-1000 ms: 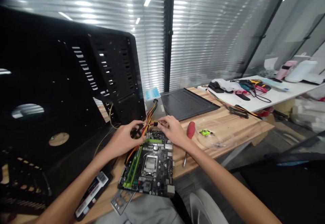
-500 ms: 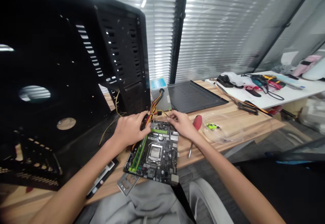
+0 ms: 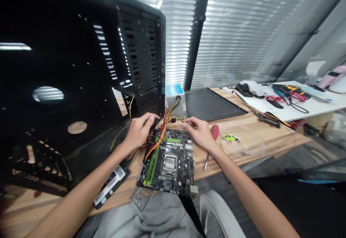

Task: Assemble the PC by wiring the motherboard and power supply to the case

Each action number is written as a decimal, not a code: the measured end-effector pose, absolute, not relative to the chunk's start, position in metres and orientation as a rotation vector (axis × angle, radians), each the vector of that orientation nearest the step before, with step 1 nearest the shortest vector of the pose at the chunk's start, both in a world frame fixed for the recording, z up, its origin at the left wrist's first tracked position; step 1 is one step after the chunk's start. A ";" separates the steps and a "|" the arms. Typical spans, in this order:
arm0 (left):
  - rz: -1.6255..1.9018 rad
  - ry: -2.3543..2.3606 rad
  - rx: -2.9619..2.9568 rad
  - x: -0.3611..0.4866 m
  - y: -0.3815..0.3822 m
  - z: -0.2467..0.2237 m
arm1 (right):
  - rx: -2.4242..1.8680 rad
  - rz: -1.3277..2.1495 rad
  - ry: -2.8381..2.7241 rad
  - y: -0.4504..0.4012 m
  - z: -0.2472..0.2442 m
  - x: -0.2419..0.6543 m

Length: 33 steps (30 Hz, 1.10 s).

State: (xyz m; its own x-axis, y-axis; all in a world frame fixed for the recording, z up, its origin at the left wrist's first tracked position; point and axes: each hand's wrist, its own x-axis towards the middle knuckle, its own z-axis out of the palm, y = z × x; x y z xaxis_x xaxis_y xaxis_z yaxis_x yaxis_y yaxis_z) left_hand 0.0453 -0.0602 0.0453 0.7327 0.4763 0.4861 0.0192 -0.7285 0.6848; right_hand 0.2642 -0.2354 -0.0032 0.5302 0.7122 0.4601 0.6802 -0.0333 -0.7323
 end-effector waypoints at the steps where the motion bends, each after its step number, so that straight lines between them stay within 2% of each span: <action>1: 0.869 0.382 2.144 0.046 -0.058 0.046 | -1.743 0.033 -1.175 -0.236 -0.003 0.264; 13: 0.824 0.438 1.564 0.052 -0.064 0.056 | -1.767 -0.012 -1.185 -0.235 -0.003 0.264; 33: 0.749 0.462 1.349 0.051 -0.072 0.059 | -1.733 0.034 -1.125 -0.237 -0.004 0.264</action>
State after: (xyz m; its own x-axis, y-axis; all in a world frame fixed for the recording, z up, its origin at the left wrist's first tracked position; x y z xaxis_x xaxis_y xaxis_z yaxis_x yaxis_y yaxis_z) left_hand 0.0513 -0.0725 0.0594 0.6898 0.7143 0.1181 -0.2148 0.0461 0.9756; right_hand 0.2643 -0.2374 -0.0044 0.5623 0.6882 0.4585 0.6594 -0.0385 -0.7508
